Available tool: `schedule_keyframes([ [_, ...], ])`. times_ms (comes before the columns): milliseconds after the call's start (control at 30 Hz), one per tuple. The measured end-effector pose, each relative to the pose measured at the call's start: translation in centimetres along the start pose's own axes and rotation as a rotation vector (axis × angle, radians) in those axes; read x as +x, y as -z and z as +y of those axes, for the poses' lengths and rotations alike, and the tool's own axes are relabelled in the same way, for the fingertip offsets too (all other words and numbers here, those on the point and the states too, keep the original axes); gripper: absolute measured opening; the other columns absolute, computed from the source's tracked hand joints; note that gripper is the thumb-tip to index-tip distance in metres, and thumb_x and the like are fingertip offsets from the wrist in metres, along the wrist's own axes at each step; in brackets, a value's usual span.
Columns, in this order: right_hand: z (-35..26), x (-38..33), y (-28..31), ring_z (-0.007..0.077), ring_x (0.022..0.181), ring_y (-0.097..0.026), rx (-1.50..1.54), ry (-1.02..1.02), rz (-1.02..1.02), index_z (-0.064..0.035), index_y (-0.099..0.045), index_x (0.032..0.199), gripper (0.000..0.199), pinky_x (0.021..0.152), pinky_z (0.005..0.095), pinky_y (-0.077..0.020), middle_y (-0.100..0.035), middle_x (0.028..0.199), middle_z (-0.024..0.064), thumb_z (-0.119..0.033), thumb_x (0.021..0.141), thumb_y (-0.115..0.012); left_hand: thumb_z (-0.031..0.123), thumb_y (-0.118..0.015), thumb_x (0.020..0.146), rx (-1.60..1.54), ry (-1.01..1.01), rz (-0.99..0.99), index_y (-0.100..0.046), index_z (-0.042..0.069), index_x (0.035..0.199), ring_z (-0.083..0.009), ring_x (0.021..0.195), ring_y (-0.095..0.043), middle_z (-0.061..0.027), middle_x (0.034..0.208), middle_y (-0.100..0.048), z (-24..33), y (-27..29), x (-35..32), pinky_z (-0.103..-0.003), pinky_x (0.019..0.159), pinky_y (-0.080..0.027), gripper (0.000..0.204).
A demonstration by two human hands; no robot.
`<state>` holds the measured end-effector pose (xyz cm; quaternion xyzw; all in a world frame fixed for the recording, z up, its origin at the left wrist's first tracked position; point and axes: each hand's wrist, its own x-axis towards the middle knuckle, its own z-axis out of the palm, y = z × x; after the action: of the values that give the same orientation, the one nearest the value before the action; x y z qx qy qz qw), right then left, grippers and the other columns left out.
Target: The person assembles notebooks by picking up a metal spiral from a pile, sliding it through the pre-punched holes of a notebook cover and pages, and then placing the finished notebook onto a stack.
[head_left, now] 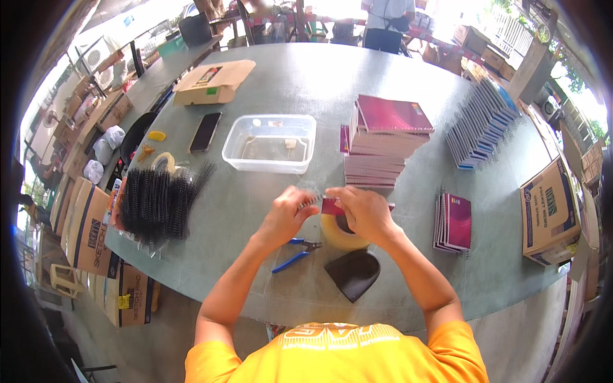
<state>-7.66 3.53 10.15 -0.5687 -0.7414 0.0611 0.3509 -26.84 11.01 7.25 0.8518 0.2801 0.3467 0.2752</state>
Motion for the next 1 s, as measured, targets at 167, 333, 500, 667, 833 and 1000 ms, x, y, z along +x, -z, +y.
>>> schedule_keyframes([
  [167, 0.1, 0.0, -0.9, 0.0276, 0.07, -0.062, -0.076, 0.049, 0.091, -0.0122, -0.065, 0.091, 0.013, 0.059, 0.0414, -0.0472, -0.063, 0.075, 0.0054, -0.022, 0.085, -0.058, 0.02, -0.07, 0.081, 0.002, 0.18, -0.183, -0.062, 0.005, 0.104, -0.0216, 0.072, -0.063, -0.0137, 0.081, -0.063, 1.7, 1.0, 0.4, -0.033, 0.061, -0.049, 0.029],
  [333, -1.3, 0.6, -0.4, 0.0256, 0.076, -0.062, 0.1, -0.16, -0.024, -0.0132, -0.063, 0.094, 0.013, 0.064, 0.0385, -0.0473, -0.064, 0.078, 0.0028, -0.022, 0.086, -0.058, 0.026, -0.066, 0.085, 0.039, 0.105, -0.157, -0.061, 0.007, 0.109, -0.0205, 0.069, -0.063, -0.0135, 0.076, -0.065, -0.5, 3.4, -0.1, -0.032, 0.065, -0.05, 0.031],
  [500, -0.1, 0.2, -0.9, 0.0268, 0.076, -0.062, -0.008, 0.022, 0.05, -0.0126, -0.061, 0.099, 0.016, 0.064, 0.0386, -0.0474, -0.066, 0.079, 0.0056, -0.023, 0.088, -0.057, 0.023, -0.066, 0.084, -0.043, 0.269, -0.25, -0.061, 0.006, 0.099, -0.022, 0.074, -0.061, -0.0121, 0.082, -0.061, 1.8, 3.0, 1.1, -0.034, 0.066, -0.048, 0.023],
  [667, -0.4, 0.3, -0.5, 0.0268, 0.074, -0.062, 0.048, -0.065, 0.028, -0.0109, -0.062, 0.095, 0.014, 0.063, 0.0368, -0.0481, -0.065, 0.08, 0.0049, -0.017, 0.082, -0.063, 0.027, -0.064, 0.084, 0.45, -0.113, -0.076, -0.059, 0.002, 0.089, -0.0304, 0.088, -0.058, -0.0141, 0.092, -0.059, 4.5, 0.5, -1.3, -0.039, 0.073, -0.046, 0.026],
  [833, -1.2, 0.7, -0.8, 0.0285, 0.077, -0.062, 0.071, 0.006, 0.132, -0.01, -0.061, 0.099, 0.016, 0.066, 0.038, -0.0493, -0.063, 0.088, 0.0059, -0.014, 0.084, -0.061, 0.037, -0.065, 0.082, 0.216, 0.043, -0.411, -0.05, 0.003, 0.111, -0.0372, 0.097, -0.059, -0.0211, 0.104, -0.059, 6.3, -8.1, -7.7, -0.045, 0.081, -0.047, 0.047],
  [1000, -0.2, 0.7, -1.3, 0.0308, 0.077, -0.062, 0.127, -0.001, 0.024, -0.0091, -0.061, 0.099, 0.015, 0.066, 0.0385, -0.05, -0.059, 0.097, 0.0079, -0.013, 0.085, -0.06, 0.032, -0.065, 0.082, 0.015, 0.255, -0.716, -0.04, 0.013, 0.132, -0.038, 0.103, -0.057, -0.0241, 0.112, -0.056, 8.1, -7.6, -6.0, -0.045, 0.083, -0.047, 0.059],
])
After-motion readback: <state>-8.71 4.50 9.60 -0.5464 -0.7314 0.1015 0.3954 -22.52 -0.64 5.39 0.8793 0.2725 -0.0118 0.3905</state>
